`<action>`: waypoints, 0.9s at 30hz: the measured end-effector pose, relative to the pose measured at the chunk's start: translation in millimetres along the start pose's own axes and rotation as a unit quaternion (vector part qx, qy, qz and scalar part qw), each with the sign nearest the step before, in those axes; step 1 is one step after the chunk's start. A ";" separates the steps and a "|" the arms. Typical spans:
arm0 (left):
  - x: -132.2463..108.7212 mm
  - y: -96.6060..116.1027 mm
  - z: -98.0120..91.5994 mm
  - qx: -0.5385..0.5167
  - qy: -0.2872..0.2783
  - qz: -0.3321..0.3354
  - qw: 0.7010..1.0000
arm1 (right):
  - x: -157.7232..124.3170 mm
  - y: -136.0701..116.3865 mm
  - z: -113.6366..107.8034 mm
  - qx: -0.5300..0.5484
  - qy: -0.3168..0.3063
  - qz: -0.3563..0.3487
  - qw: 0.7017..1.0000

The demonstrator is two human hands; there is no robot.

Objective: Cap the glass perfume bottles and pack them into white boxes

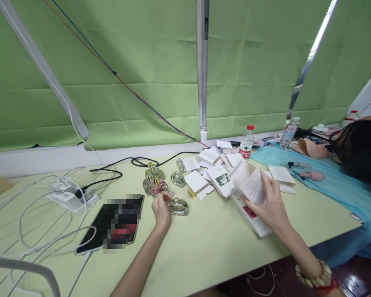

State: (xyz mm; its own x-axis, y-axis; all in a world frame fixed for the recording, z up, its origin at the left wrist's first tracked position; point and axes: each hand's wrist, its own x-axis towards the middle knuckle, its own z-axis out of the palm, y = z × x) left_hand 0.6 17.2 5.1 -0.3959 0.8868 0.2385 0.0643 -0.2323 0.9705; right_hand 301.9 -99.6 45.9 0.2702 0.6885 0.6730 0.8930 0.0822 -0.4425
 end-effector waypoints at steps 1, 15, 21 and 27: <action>-0.2 -0.2 0.0 -0.002 -0.001 0.000 1.000 | -3.0 4.8 -1.0 -0.011 -0.005 0.020 1.000; -0.2 0.1 1.1 0.003 -0.005 -0.002 1.000 | -31.7 61.0 -28.2 -0.015 -0.197 -0.104 0.975; -0.3 0.0 0.9 0.007 -0.002 0.009 1.000 | -28.1 62.7 -26.9 -0.010 -0.182 -0.106 0.978; -0.5 0.1 1.4 -0.004 -0.001 0.006 1.000 | -31.6 60.6 -24.2 -0.022 -0.198 -0.063 0.978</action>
State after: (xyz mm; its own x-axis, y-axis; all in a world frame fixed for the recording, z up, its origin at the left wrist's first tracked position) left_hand 2.1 17.3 5.1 -0.3942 0.8846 0.2492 0.0617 -0.2450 0.9675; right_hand 356.2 -133.8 12.1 0.0052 0.9008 0.4342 0.9274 0.1581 -0.3390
